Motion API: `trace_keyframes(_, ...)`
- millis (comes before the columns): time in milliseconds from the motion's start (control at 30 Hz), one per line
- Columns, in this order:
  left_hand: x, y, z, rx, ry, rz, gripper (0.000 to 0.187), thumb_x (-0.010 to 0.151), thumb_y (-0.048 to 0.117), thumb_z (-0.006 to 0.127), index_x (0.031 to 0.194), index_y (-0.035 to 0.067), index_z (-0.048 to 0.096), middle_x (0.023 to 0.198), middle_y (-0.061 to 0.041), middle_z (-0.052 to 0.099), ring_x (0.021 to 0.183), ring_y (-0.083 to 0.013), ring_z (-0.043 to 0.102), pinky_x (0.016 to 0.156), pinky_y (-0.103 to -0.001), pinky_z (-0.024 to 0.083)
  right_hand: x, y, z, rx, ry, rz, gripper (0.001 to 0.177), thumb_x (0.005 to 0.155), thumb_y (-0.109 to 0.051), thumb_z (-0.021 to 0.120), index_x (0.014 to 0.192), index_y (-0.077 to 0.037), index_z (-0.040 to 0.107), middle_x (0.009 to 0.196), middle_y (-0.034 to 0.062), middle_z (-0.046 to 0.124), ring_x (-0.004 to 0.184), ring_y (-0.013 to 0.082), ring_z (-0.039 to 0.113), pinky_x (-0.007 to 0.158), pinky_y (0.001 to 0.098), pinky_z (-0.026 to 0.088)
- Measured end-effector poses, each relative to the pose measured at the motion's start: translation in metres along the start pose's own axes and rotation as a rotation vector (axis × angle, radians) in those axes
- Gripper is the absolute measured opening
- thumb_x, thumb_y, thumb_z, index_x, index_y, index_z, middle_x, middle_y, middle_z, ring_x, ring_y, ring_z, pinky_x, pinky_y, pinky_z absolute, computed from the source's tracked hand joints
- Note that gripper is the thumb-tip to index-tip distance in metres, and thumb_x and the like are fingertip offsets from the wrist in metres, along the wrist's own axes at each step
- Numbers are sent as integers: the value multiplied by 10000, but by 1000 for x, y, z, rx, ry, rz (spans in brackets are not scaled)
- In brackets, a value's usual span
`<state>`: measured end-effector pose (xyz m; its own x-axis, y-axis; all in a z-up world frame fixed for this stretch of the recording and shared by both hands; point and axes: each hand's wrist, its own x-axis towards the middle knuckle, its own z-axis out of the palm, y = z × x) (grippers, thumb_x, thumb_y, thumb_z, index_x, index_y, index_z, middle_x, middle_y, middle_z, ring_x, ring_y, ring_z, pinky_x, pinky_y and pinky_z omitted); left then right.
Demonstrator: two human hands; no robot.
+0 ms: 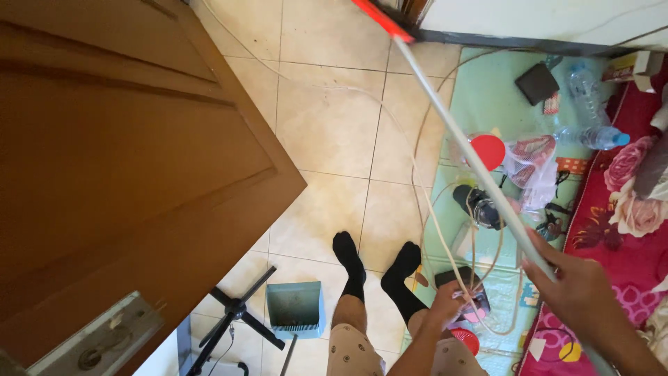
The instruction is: Sweeping the tiled floor of a bedroom using a broom and dustpan.
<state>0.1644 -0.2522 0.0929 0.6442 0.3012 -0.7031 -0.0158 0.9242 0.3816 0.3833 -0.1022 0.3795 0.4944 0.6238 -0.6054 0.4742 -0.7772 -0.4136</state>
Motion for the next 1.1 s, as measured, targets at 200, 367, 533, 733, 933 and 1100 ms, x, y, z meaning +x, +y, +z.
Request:
trace_keyframes(200, 13, -15, 1, 328, 63, 64, 132, 999, 65, 704, 1115, 2, 713, 1029, -94, 720, 991, -161, 681, 832, -306, 564, 18, 48, 62, 1, -18, 17, 626, 864, -265, 720, 1459, -127, 585, 742, 258, 718, 546, 157, 635, 583, 352, 554)
trace_keyframes(367, 23, -23, 1, 447, 39, -12, 160, 992, 127, 708, 1123, 38, 686, 957, -55, 719, 909, -153, 696, 753, -292, 557, 37, 10, 90, 373, -231, 24, 595, 858, -234, 706, 1419, -99, 562, 1193, 44, 743, 619, 94, 608, 545, 330, 557)
trace_keyframes(533, 12, 7, 8, 461, 78, -73, 195, 1008, 189, 711, 1136, 45, 687, 989, -62, 728, 897, -160, 684, 740, -325, 535, 3, 0, 43, 181, -215, 111, 615, 899, -266, 744, 1484, -195, 568, 919, 149, 729, 558, 164, 598, 537, 350, 548)
trace_keyframes(733, 11, 25, 14, 802, 122, -51, 269, 943, 300, 715, 1130, 106, 717, 987, -125, 745, 945, -293, 722, 816, -415, 561, 9, 72, 18, -273, -8, -261, 609, 905, -286, 705, 1482, -169, 550, 813, 225, 732, 585, 219, 658, 590, 377, 551)
trace_keyframes(933, 7, 35, 16, 905, 121, -64, 262, 912, 327, 698, 1070, 118, 705, 983, -129, 742, 958, -350, 714, 840, -468, 559, 41, 21, 53, 63, -246, 156, 574, 887, -271, 735, 1442, -197, 607, 564, 128, 614, 447, 212, 543, 471, 406, 474)
trace_keyframes(1100, 8, 34, 8, 1046, 154, 77, 263, 963, 316, 642, 1069, 77, 673, 978, -172, 725, 964, -408, 690, 849, -522, 548, 7, -16, 21, 176, -277, 262, 579, 915, -301, 735, 1477, -278, 598, 513, 135, 507, 430, 202, 473, 446, 396, 428)
